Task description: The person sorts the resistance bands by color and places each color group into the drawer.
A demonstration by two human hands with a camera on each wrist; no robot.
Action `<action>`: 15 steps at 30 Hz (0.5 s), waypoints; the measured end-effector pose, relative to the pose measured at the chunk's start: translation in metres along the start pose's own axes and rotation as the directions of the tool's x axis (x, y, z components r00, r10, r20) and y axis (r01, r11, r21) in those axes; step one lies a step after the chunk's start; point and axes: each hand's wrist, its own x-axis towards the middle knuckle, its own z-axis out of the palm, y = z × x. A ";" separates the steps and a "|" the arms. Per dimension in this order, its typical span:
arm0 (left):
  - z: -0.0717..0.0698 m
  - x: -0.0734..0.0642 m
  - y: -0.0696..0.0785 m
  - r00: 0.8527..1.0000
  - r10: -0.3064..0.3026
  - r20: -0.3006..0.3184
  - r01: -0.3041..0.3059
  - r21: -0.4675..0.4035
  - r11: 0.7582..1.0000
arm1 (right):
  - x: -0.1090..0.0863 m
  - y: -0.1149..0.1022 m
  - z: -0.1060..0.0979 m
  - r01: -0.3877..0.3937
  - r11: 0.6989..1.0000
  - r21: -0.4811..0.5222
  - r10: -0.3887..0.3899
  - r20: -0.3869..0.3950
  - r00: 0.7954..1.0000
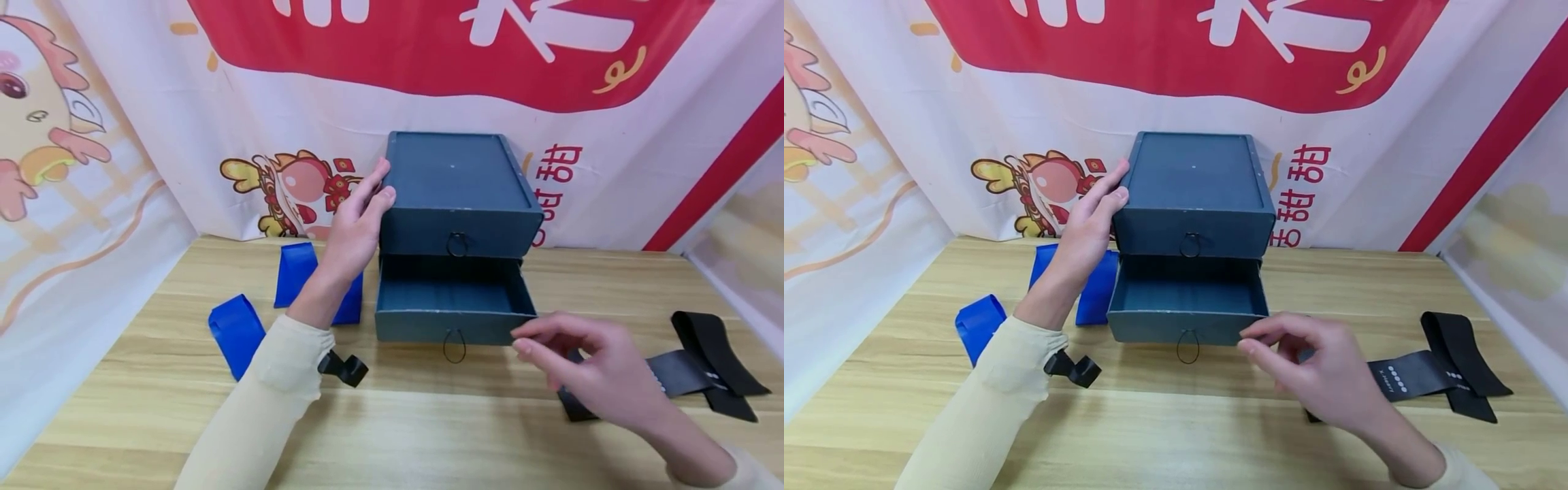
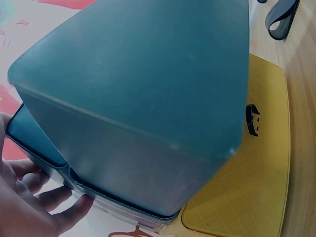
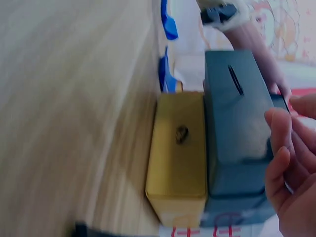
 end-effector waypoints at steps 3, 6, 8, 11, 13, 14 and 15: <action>0.000 0.000 0.001 1.000 0.000 0.001 0.000 0.001 1.000 | 0.000 0.007 -0.011 -0.011 1.000 -0.008 0.011 -0.014 1.000; 0.000 0.000 0.000 1.000 0.004 0.000 -0.004 -0.005 1.000 | 0.003 0.016 -0.023 -0.006 1.000 0.015 0.007 -0.045 0.999; -0.001 0.000 0.000 1.000 0.004 0.000 -0.004 -0.004 1.000 | 0.007 0.023 -0.031 -0.002 0.998 0.059 0.005 -0.055 0.998; -0.001 0.000 0.000 1.000 0.002 -0.001 -0.002 -0.002 1.000 | 0.014 0.038 -0.043 -0.017 0.991 0.135 0.024 -0.048 0.999; 0.000 0.000 0.001 1.000 -0.002 0.003 0.002 0.000 1.000 | 0.019 0.047 -0.050 -0.078 0.985 0.154 0.084 -0.031 0.996; 0.000 0.000 0.001 1.000 -0.002 0.004 0.002 -0.001 1.000 | 0.022 0.052 -0.053 -0.112 0.982 0.153 0.117 -0.024 0.993; 0.000 0.000 0.001 1.000 0.001 0.006 -0.001 -0.003 1.000 | 0.025 0.057 -0.055 -0.147 0.979 0.142 0.151 -0.017 0.988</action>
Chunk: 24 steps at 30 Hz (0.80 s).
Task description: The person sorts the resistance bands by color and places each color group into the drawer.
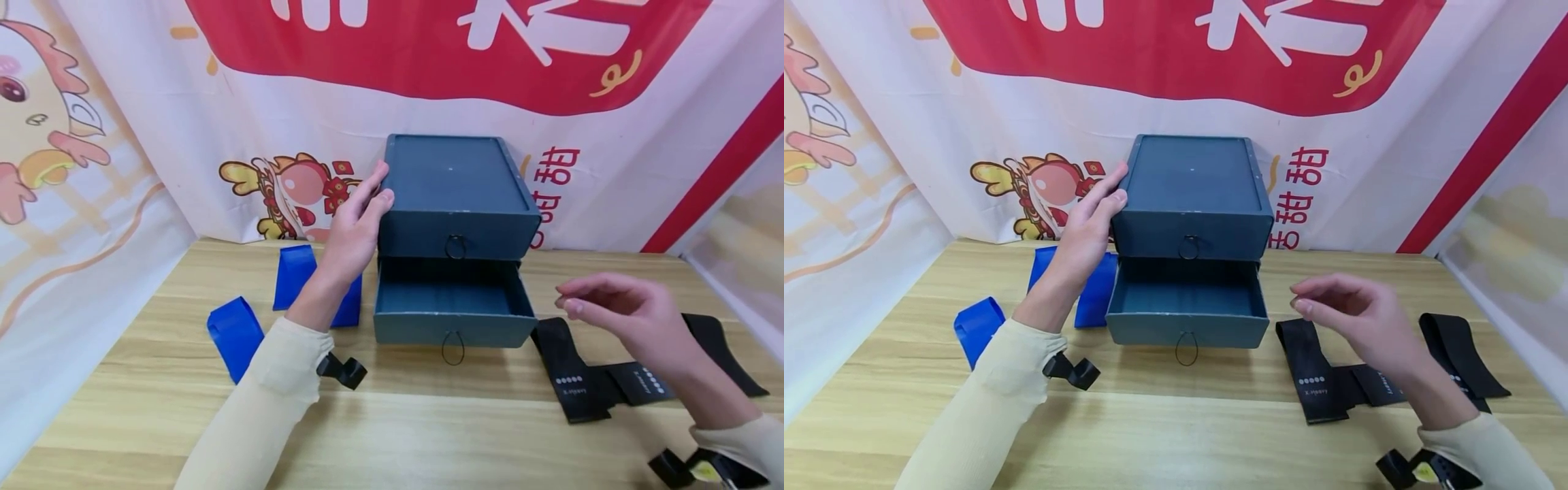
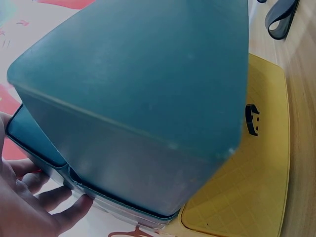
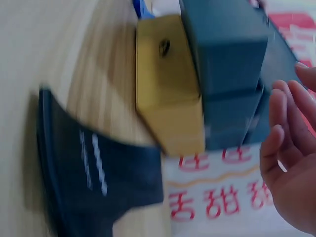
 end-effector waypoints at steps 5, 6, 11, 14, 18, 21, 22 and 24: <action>0.000 0.000 0.001 1.000 0.009 -0.001 -0.009 0.002 1.000 | 0.018 0.023 -0.009 -0.127 0.989 -0.069 0.130 0.036 0.991; 0.000 0.000 0.002 1.000 0.011 -0.001 -0.011 0.001 1.000 | 0.021 0.028 -0.010 -0.150 0.985 -0.086 0.155 0.049 0.987; 0.000 0.000 0.001 1.000 0.008 -0.001 -0.008 0.003 1.000 | 0.034 0.052 -0.015 -0.235 0.955 -0.184 0.259 0.123 0.958; 0.001 -0.001 0.001 1.000 0.009 -0.003 -0.009 0.004 1.000 | 0.038 0.064 -0.015 -0.255 0.944 -0.211 0.293 0.176 0.940; 0.001 -0.003 -0.001 1.000 0.006 -0.004 -0.006 0.011 1.000 | 0.042 0.076 -0.014 -0.283 0.934 -0.219 0.330 0.223 0.917; 0.001 -0.002 -0.001 1.000 0.008 -0.007 -0.008 0.015 1.000 | 0.044 0.082 -0.013 -0.297 0.926 -0.235 0.352 0.245 0.903; 0.000 -0.002 -0.001 1.000 0.010 -0.008 -0.010 0.015 1.000 | 0.044 0.084 -0.012 -0.300 0.923 -0.242 0.358 0.252 0.899; 0.000 -0.002 -0.001 1.000 0.016 -0.008 -0.016 0.012 1.000 | 0.046 0.086 -0.012 -0.301 0.918 -0.257 0.366 0.265 0.892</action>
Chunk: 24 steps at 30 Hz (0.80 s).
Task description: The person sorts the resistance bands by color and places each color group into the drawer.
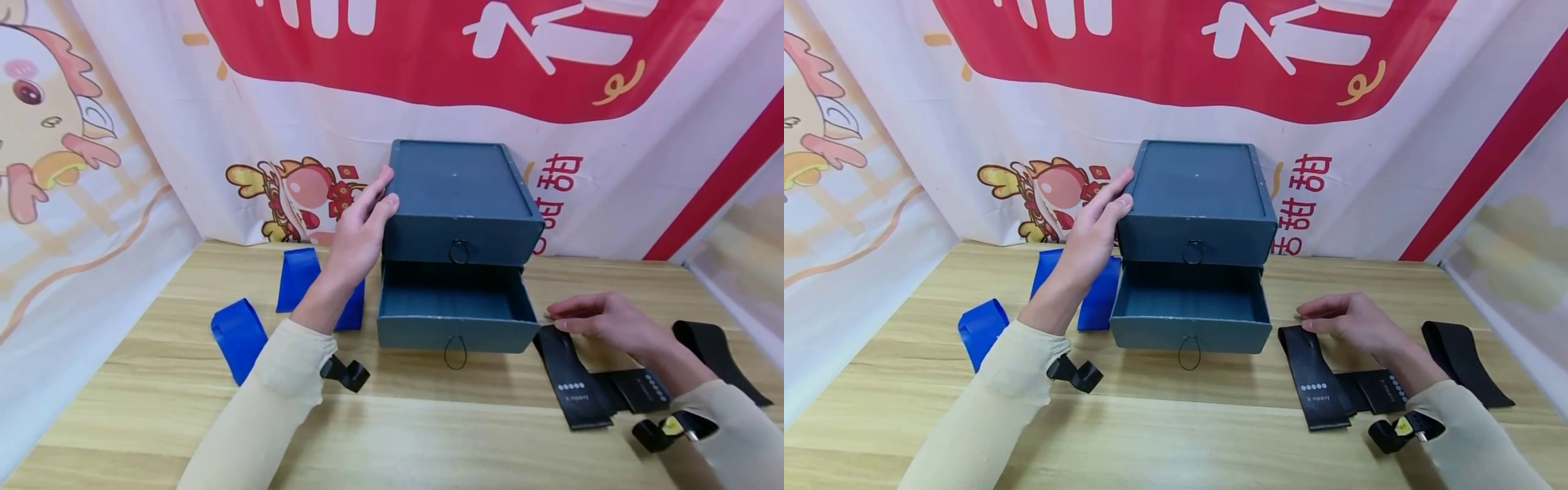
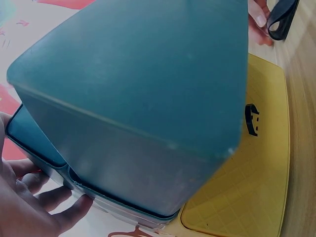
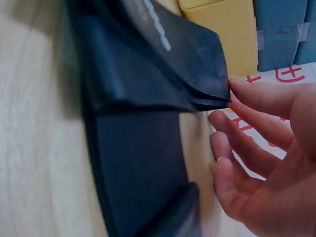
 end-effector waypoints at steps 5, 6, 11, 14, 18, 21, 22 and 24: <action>0.000 0.000 0.000 1.000 0.011 0.006 -0.011 -0.009 1.000 | 0.001 0.004 -0.003 -0.006 1.000 -0.022 0.007 0.062 0.998; 0.001 0.000 0.001 1.000 0.013 0.007 -0.013 -0.010 1.000 | 0.001 0.004 -0.004 -0.001 1.000 -0.026 0.003 0.081 0.997; 0.001 0.000 0.000 1.000 0.011 0.003 -0.011 -0.010 1.000 | 0.000 0.005 -0.005 0.020 0.999 -0.028 -0.016 0.152 0.988; 0.000 0.000 0.000 1.000 0.007 0.002 -0.007 -0.007 1.000 | 0.001 0.005 -0.003 0.034 0.999 -0.019 -0.030 0.149 0.988; 0.000 0.000 0.000 1.000 0.004 0.000 -0.004 -0.006 1.000 | 0.001 0.006 -0.001 0.042 0.999 -0.012 -0.040 0.117 0.992; 0.000 -0.001 0.000 1.000 0.004 -0.001 -0.004 -0.007 1.000 | 0.000 0.006 0.001 0.035 0.999 -0.019 -0.033 0.099 0.995; 0.000 -0.001 0.000 1.000 0.004 -0.001 -0.004 -0.006 1.000 | 0.000 0.006 0.001 0.032 0.999 -0.022 -0.030 0.093 0.995; 0.000 -0.001 0.000 1.000 0.004 -0.001 -0.004 -0.007 1.000 | -0.001 0.006 0.002 0.030 0.999 -0.029 -0.028 0.079 0.997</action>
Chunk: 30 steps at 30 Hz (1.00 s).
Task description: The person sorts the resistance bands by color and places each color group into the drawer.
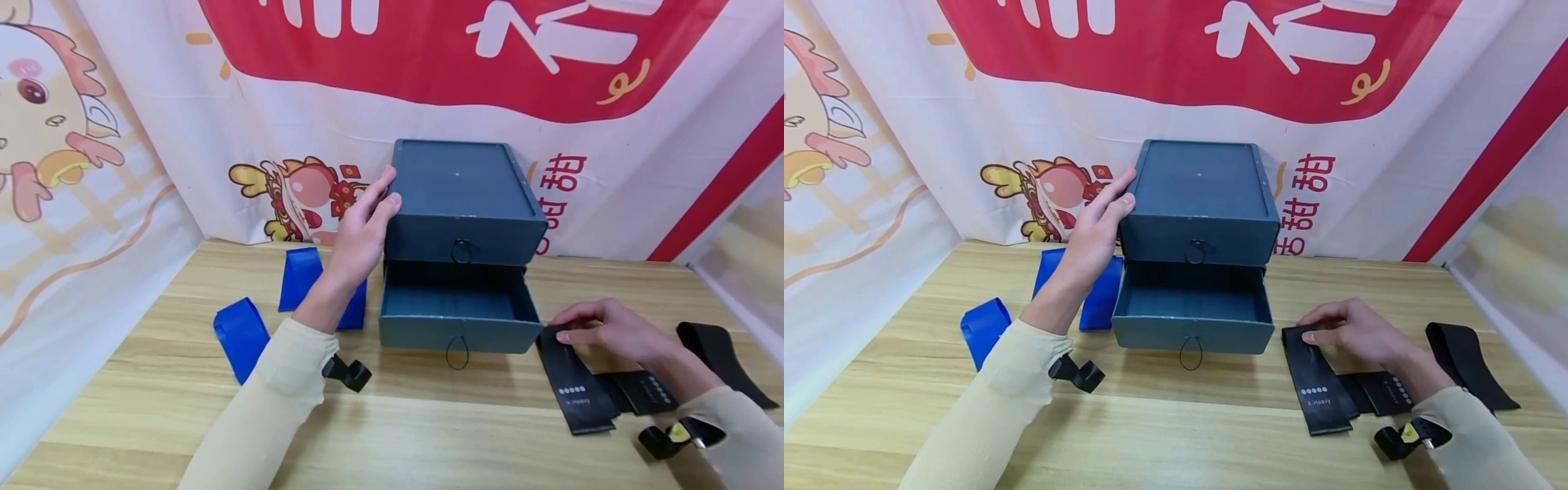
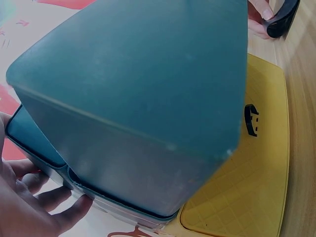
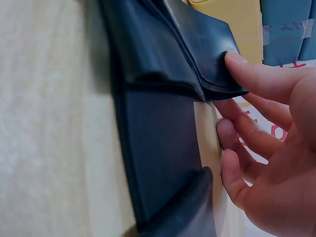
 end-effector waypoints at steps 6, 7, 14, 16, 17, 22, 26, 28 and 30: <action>0.002 0.001 -0.002 1.000 0.004 0.006 -0.004 -0.001 1.000 | -0.007 -0.001 0.000 0.005 1.000 -0.018 -0.007 -0.095 0.995; 0.003 0.001 -0.002 1.000 0.005 0.006 -0.005 -0.003 1.000 | -0.008 -0.002 0.000 0.008 1.000 -0.017 -0.009 -0.110 0.994; 0.004 0.000 -0.001 1.000 0.005 0.002 -0.005 -0.011 1.000 | -0.023 -0.016 -0.005 0.019 1.000 -0.012 -0.021 -0.186 0.982; 0.004 0.000 -0.001 1.000 0.003 0.002 -0.003 -0.009 1.000 | -0.026 -0.020 -0.008 0.029 0.999 -0.026 -0.034 -0.220 0.975; 0.004 0.000 -0.001 1.000 0.001 0.000 -0.001 -0.008 1.000 | -0.028 -0.022 -0.009 0.044 0.998 -0.039 -0.052 -0.239 0.970; 0.002 0.001 -0.001 1.000 -0.002 -0.005 0.002 0.002 1.000 | -0.035 -0.032 -0.013 0.130 0.990 -0.053 -0.140 -0.322 0.936; 0.001 0.003 -0.002 1.000 -0.004 -0.004 0.004 0.006 1.000 | -0.036 -0.044 -0.014 0.181 0.983 -0.036 -0.181 -0.371 0.911; 0.001 0.003 -0.002 1.000 -0.006 -0.001 0.006 0.007 1.000 | -0.037 -0.050 -0.014 0.192 0.981 -0.034 -0.190 -0.402 0.896; 0.000 0.003 -0.002 1.000 -0.009 0.000 0.009 0.008 1.000 | -0.037 -0.056 -0.014 0.204 0.978 -0.043 -0.202 -0.437 0.876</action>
